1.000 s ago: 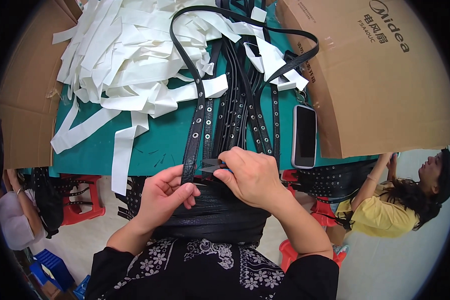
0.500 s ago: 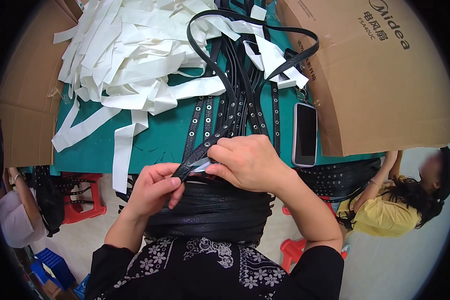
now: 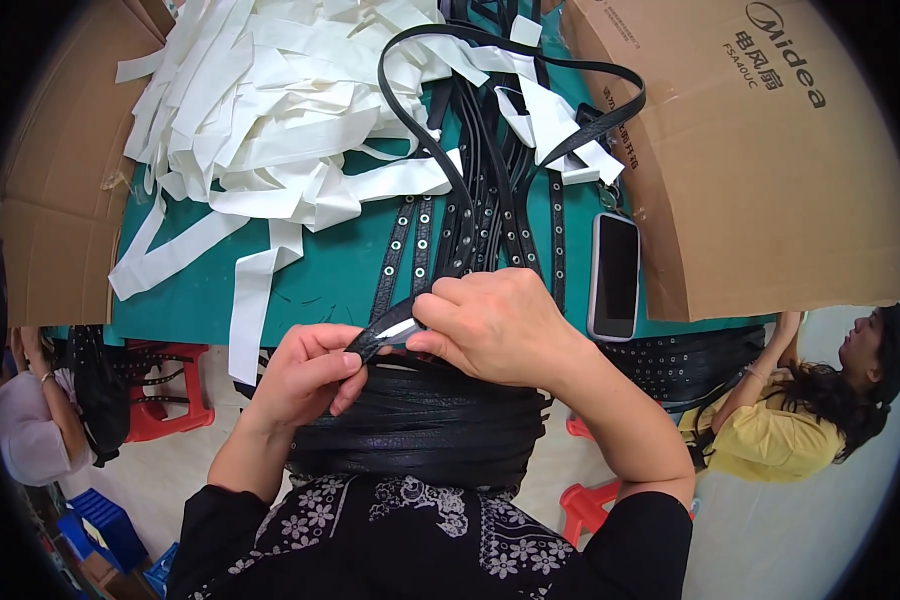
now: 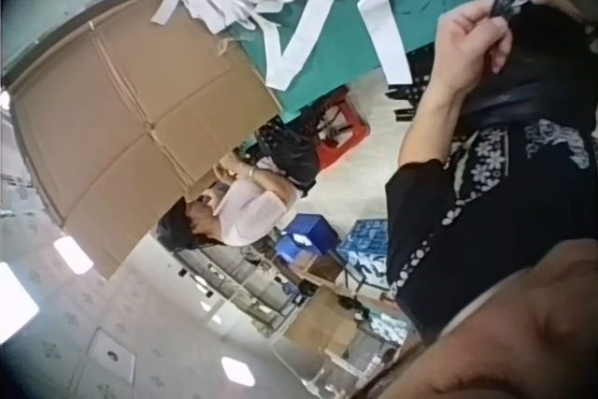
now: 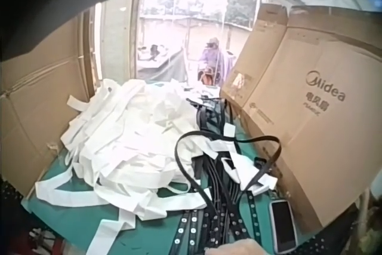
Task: Trimming excess material and loose threads from black leather belt straps using scissors.
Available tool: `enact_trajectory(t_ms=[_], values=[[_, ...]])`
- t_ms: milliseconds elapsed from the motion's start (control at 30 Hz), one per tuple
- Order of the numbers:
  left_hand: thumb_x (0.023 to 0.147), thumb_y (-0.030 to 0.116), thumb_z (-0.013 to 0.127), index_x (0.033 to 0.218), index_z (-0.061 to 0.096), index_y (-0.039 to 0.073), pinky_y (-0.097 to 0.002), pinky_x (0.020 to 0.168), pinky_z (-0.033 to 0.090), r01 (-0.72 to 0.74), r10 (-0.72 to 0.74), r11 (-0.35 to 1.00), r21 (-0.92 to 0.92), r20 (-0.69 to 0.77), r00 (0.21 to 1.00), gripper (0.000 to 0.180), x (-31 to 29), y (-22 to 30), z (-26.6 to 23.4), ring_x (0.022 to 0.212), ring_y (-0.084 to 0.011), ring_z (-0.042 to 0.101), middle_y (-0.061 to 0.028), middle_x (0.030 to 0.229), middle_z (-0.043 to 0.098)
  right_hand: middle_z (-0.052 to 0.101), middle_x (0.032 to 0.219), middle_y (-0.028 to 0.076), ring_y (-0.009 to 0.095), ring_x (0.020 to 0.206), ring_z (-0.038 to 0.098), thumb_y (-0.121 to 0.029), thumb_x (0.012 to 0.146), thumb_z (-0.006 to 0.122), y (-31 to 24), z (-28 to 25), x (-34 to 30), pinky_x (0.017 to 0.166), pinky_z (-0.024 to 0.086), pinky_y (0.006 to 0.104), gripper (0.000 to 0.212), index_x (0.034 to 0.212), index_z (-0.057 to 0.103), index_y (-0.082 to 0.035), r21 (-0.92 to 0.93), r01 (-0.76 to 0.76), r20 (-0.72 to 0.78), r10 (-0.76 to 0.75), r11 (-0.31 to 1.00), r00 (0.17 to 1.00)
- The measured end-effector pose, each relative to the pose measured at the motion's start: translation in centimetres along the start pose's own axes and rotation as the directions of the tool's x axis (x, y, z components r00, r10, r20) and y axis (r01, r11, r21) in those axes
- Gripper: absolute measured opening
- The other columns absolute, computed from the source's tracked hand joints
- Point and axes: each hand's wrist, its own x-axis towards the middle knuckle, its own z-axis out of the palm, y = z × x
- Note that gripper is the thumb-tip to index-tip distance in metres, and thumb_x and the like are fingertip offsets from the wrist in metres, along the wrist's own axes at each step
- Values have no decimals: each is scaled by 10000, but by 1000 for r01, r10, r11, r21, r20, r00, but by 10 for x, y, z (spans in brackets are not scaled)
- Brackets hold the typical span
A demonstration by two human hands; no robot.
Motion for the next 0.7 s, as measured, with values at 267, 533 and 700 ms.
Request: enact_trajectory(t_ms=[267, 533, 700], values=[[830, 95, 502, 987, 573, -76, -192, 385, 340, -6, 6, 1000, -27, 2, 1000, 243, 2, -3, -2, 394, -85, 425, -49, 530, 501, 463, 592, 11, 176, 536, 552, -355, 774, 585, 2, 0, 3, 435, 418, 311, 264, 697, 498, -118, -7, 39, -7, -39, 999, 999], [838, 92, 490, 1025, 556, -74, -203, 385, 356, 13, -10, 991, -130, 27, 1000, 259, 3, 0, -5, 403, -100, 432, -49, 538, 490, 521, 648, 66, 265, 580, 544, -289, 796, 577, 13, 4, 0, 485, 404, 341, 223, 775, 554, -68, 206, -114, -116, 140, 972, 983], [836, 55, 478, 1035, 560, -60, -189, 400, 381, 99, -85, 956, -275, 61, 994, 244, 4, -2, -8, 421, -93, 456, -40, 578, 514, 511, 637, 51, 243, 568, 544, -296, 794, 578, 8, -8, 0, 474, 398, 331, 222, 770, 547, -78, 138, -86, -24, 90, 987, 996]])
